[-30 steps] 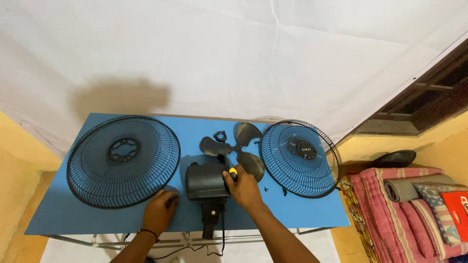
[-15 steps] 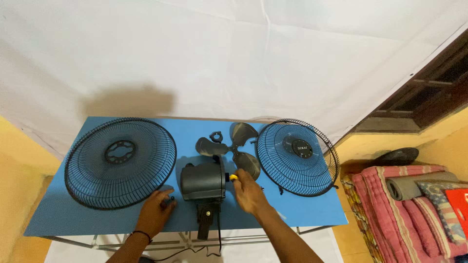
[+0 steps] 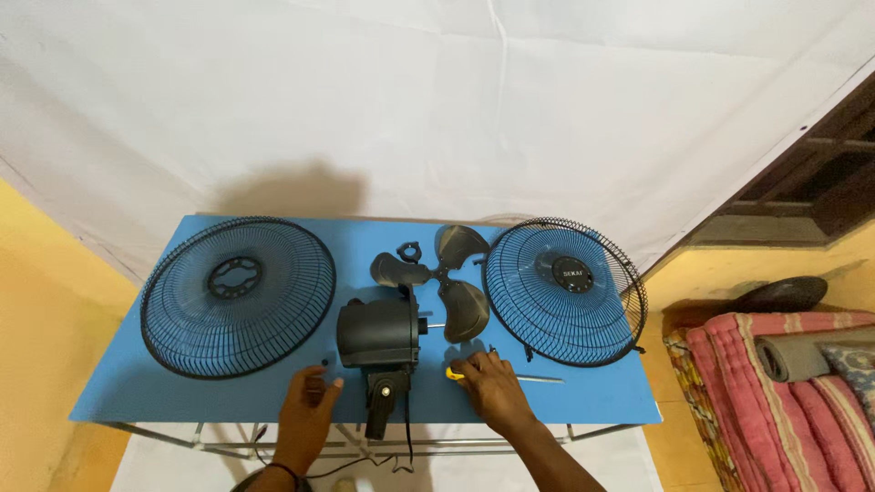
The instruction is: The person services a pedestal fan on a blue table. They use a screwdriver to unscrew the fan motor housing, detach the motor from the stand, handle the power cord, reattach the motor to the base pole, and then mount the front grille onto the reassembled fan head.
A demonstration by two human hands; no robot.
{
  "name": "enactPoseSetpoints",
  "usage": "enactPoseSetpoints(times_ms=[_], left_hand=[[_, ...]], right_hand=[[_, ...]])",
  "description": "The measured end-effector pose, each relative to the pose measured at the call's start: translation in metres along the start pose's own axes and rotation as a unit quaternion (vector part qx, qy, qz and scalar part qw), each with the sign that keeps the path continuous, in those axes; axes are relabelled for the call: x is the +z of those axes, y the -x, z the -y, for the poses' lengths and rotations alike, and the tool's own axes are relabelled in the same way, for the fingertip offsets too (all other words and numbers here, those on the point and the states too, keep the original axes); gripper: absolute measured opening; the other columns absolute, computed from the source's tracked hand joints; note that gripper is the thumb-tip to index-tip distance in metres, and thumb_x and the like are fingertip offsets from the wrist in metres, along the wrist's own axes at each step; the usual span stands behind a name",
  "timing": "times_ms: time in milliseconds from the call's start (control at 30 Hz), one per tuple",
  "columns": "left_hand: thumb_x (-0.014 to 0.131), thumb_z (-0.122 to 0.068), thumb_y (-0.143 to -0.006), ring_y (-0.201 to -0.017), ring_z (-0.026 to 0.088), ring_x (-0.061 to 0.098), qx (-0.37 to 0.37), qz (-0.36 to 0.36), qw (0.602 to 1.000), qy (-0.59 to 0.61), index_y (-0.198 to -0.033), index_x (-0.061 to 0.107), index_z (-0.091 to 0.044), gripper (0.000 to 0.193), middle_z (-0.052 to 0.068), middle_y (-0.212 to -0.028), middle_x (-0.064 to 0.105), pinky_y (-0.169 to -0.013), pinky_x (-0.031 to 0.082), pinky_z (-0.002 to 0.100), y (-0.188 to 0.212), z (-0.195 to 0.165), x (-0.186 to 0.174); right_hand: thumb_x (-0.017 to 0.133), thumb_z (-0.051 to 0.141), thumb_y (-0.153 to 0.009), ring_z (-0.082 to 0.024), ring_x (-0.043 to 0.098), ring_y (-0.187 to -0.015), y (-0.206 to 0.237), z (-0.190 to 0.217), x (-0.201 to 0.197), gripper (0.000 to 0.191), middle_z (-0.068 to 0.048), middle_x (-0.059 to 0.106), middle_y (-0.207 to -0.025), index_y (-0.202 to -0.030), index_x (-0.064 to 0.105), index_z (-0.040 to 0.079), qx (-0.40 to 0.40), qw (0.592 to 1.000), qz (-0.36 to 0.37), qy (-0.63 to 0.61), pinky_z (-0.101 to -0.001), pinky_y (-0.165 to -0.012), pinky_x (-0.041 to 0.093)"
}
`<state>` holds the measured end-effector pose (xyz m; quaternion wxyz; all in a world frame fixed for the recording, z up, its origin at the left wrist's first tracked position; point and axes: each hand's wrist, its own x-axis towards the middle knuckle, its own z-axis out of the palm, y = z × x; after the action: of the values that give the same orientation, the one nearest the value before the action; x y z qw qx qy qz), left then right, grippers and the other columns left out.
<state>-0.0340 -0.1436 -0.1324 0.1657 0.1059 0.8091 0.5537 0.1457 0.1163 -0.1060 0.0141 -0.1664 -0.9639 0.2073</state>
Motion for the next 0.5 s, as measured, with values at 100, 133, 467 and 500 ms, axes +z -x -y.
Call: enactPoseSetpoints(times_ms=[100,133,467,500], left_hand=[[0.068,-0.037,-0.092,-0.089,0.016,0.068,-0.098,0.044,0.993,0.046,-0.122,0.063,-0.003,0.047,0.010,-0.108,0.070,-0.083,0.057,0.034,0.006,0.000,0.014],[0.066,-0.040,-0.092,-0.088,0.017,0.070,-0.134,0.065,0.986,0.076,-0.124,0.062,-0.004,0.049,0.009,-0.109,0.071,-0.084,0.057,0.034,0.008,0.000,0.017],[0.056,-0.064,-0.095,-0.071,0.017,0.048,-0.314,0.184,0.927,0.088,-0.120,0.072,-0.008,0.064,0.007,-0.087,0.059,-0.063,0.040,0.032,0.008,-0.011,0.035],[0.055,-0.066,-0.095,-0.070,0.018,0.047,-0.335,0.184,0.921,0.075,-0.120,0.072,-0.009,0.065,0.006,-0.086,0.059,-0.061,0.037,0.033,0.007,-0.013,0.038]], right_hand=[[0.063,0.020,-0.096,-0.023,0.055,-0.107,0.002,-0.003,0.006,0.029,-0.003,0.061,-0.111,-0.125,0.066,0.020,-0.026,1.000,-0.012,0.002,-0.0415,-0.090,0.040],[0.064,0.020,-0.096,-0.023,0.055,-0.107,0.003,-0.003,0.007,0.028,-0.002,0.062,-0.111,-0.123,0.067,0.020,-0.033,0.999,-0.019,0.002,-0.0412,-0.090,0.040],[0.064,0.021,-0.097,-0.024,0.054,-0.111,-0.005,-0.001,0.010,0.034,-0.003,0.061,-0.120,-0.131,0.062,0.021,-0.011,1.000,0.017,0.007,-0.0433,-0.090,0.039],[0.064,0.021,-0.097,-0.023,0.054,-0.112,-0.005,0.000,0.008,0.035,-0.003,0.061,-0.121,-0.132,0.061,0.022,-0.004,1.000,0.022,0.003,-0.0428,-0.092,0.040]])
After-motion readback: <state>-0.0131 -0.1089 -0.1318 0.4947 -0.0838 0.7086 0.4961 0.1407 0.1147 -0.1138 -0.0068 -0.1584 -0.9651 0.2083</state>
